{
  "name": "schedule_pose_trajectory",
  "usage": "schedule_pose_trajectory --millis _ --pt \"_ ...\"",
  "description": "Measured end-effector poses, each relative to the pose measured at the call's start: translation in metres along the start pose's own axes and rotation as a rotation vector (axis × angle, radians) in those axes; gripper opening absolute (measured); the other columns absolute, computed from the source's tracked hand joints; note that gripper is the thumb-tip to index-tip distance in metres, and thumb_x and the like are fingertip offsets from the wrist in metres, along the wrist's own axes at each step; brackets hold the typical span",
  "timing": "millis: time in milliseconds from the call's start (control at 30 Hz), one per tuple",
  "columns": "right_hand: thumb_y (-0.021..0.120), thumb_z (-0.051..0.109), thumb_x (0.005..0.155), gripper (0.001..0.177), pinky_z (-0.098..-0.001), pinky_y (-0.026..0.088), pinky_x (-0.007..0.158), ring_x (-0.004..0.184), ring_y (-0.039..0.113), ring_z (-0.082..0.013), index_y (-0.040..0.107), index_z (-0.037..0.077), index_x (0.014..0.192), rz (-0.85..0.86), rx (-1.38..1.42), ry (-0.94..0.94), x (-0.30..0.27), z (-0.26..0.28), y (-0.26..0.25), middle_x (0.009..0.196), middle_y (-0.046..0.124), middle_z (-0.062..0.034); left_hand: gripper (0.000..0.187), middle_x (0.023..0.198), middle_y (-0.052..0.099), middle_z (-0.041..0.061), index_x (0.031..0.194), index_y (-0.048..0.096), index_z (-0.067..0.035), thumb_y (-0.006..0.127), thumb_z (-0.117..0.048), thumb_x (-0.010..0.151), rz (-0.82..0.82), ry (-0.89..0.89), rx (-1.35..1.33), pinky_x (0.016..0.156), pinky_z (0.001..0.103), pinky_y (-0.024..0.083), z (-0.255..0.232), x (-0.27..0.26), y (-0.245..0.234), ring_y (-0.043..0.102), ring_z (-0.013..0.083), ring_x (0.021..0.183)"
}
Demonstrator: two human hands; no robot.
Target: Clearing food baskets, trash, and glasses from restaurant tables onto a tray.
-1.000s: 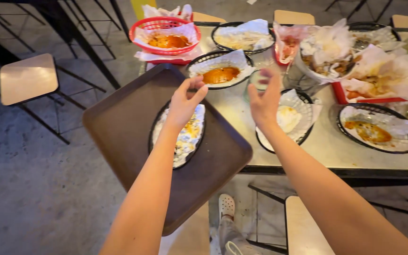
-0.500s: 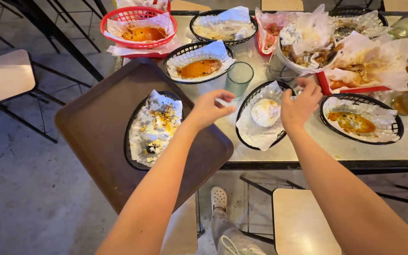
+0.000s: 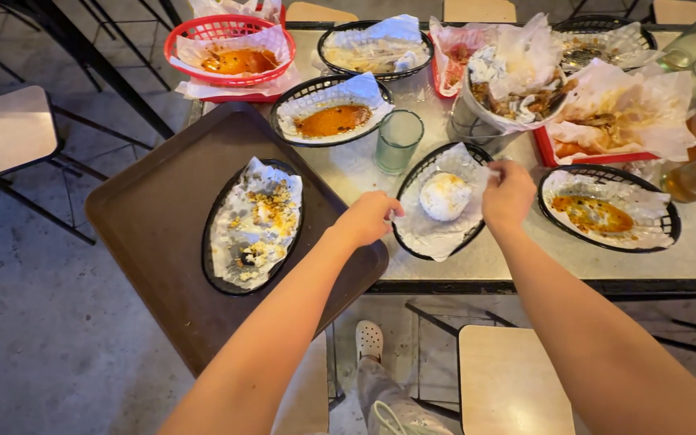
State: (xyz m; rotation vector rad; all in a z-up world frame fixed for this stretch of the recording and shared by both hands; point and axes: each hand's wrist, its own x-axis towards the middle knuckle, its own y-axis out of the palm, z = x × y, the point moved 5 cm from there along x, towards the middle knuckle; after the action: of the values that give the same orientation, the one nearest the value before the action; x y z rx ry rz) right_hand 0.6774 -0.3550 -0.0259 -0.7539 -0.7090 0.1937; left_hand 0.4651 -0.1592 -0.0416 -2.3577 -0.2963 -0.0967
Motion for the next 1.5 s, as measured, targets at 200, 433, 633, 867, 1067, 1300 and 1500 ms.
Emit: schedule_pose_trajectory --millis 200,433,633,867,1067,1300,1500 --pt "0.065 0.002 0.092 0.020 -0.0348 0.055 0.075 0.082 0.070 -0.0246 0.080 0.013 0.100 0.288 0.193 0.001 -0.003 0.048 -0.017 0.100 0.071 -0.0090 0.017 0.087 0.077 0.010 0.091 0.078 -0.009 0.080 -0.009 0.073 0.222 -0.171 -0.014 0.078 0.037 0.058 -0.022 0.015 -0.016 0.075 0.0256 0.083" --pt "0.084 0.025 0.079 0.034 -0.0340 0.057 0.079 0.097 0.071 -0.0238 0.075 0.007 0.107 0.477 0.297 -0.158 -0.010 0.087 -0.044 0.112 0.070 -0.0088 0.013 0.081 0.077 0.011 0.084 0.080 -0.009 0.078 -0.011 0.072 0.185 0.009 -0.070 0.073 0.036 0.058 -0.047 0.045 -0.018 0.075 0.0256 0.074" --pt "0.095 0.043 0.058 0.078 -0.0420 0.047 0.102 0.119 0.058 -0.0312 0.065 0.005 0.119 0.628 0.314 -0.392 -0.038 0.105 -0.060 0.125 0.059 -0.0134 0.017 0.079 0.077 0.012 0.086 0.081 -0.009 0.079 -0.019 0.073 0.022 -0.046 -0.184 0.071 0.035 0.059 -0.046 0.057 0.001 0.076 0.0236 0.072" --pt "0.093 0.045 0.058 0.080 -0.0435 0.044 0.097 0.116 0.057 -0.0324 0.062 0.006 0.121 0.521 0.151 -0.463 -0.060 0.119 -0.064 0.126 0.059 -0.0124 0.020 0.085 0.079 0.009 0.091 0.081 -0.008 0.078 -0.016 0.073 0.031 -0.099 -0.249 0.075 0.033 0.060 -0.048 0.052 0.003 0.077 0.0206 0.078" --pt "0.090 0.051 0.063 0.082 -0.0441 0.043 0.091 0.114 0.058 -0.0299 0.060 0.005 0.124 0.392 0.106 -0.337 -0.062 0.122 -0.053 0.125 0.059 -0.0115 0.022 0.088 0.079 0.008 0.094 0.081 -0.008 0.076 -0.015 0.074 0.043 -0.143 -0.355 0.077 0.032 0.061 -0.047 0.046 0.003 0.077 0.0184 0.082" --pt "0.089 0.023 0.067 0.051 -0.0420 0.049 0.086 0.103 0.064 -0.0299 0.070 0.006 0.112 0.258 0.148 -0.206 -0.061 0.115 -0.036 0.112 0.066 -0.0086 0.031 0.086 0.080 0.009 0.094 0.083 -0.011 0.080 -0.035 0.075 0.056 -0.262 -0.377 0.077 0.032 0.060 -0.052 0.040 0.002 0.078 0.0198 0.079" --pt "0.081 0.008 0.072 0.027 -0.0391 0.056 0.075 0.086 0.069 -0.0304 0.077 0.006 0.099 0.253 0.198 -0.041 -0.056 0.104 -0.021 0.098 0.070 -0.0115 0.035 0.090 0.080 0.005 0.093 0.085 -0.021 0.079 -0.048 0.073 0.017 -0.287 -0.183 0.079 0.034 0.056 -0.062 0.038 -0.007 0.075 0.0202 0.082"
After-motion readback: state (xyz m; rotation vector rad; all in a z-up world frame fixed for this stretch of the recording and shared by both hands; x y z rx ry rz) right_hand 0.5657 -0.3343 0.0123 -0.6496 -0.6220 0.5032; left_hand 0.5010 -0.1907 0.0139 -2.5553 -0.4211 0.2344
